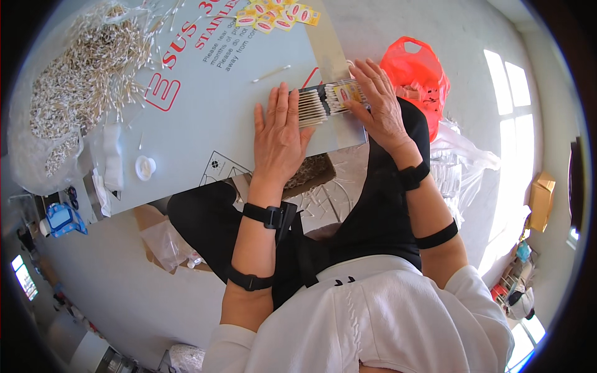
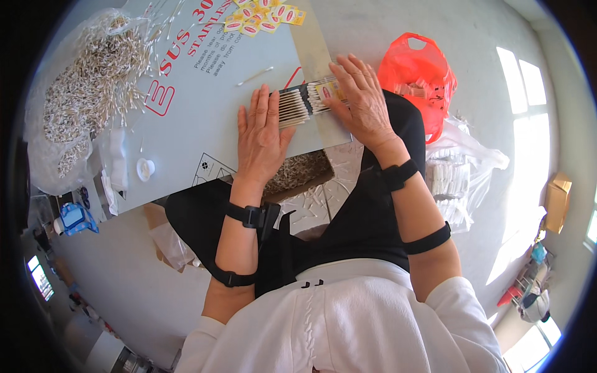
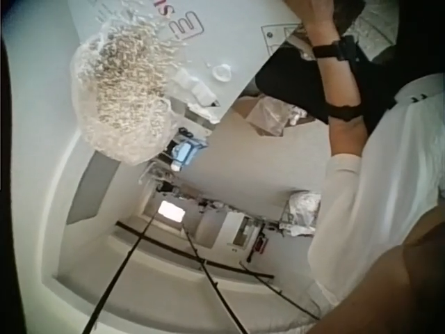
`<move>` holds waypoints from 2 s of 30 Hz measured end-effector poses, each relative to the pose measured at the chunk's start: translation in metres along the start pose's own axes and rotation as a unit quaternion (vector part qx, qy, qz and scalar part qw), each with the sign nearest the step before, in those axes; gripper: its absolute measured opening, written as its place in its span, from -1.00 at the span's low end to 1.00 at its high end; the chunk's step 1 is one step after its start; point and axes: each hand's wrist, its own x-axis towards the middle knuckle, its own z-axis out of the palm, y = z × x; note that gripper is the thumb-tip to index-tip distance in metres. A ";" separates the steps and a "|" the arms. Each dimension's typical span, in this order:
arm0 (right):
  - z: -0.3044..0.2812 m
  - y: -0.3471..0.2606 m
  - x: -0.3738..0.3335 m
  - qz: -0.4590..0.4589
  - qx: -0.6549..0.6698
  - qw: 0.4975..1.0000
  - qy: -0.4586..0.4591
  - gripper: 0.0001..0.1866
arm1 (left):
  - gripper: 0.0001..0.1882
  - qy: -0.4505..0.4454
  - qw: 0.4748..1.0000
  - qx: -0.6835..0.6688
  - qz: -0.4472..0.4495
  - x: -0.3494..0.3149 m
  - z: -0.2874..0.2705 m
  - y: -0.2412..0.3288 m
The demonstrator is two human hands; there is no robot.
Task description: Packing cotton swabs into plastic packaging and applying labels.
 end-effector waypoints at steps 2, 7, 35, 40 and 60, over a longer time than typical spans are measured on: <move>0.003 0.005 -0.004 0.009 -0.039 0.999 -0.014 -0.36 | -0.22 -0.002 1.000 0.015 -0.004 0.004 0.003 0.002; 0.010 -0.003 -0.006 -0.008 -0.090 0.993 -0.076 -0.28 | -0.30 -0.029 0.999 0.037 -0.027 0.006 0.009 0.000; 0.022 0.019 -0.019 0.039 0.012 0.992 -0.116 -0.26 | -0.18 -0.029 0.999 0.028 -0.016 0.010 0.008 0.004; 0.022 0.019 -0.018 0.041 0.035 0.991 -0.120 -0.28 | -0.17 -0.007 1.000 0.017 0.008 0.012 0.013 0.007; 0.030 0.032 -0.019 0.246 0.275 0.915 0.162 -0.41 | -0.26 0.076 0.976 -0.202 -0.013 0.033 0.026 0.022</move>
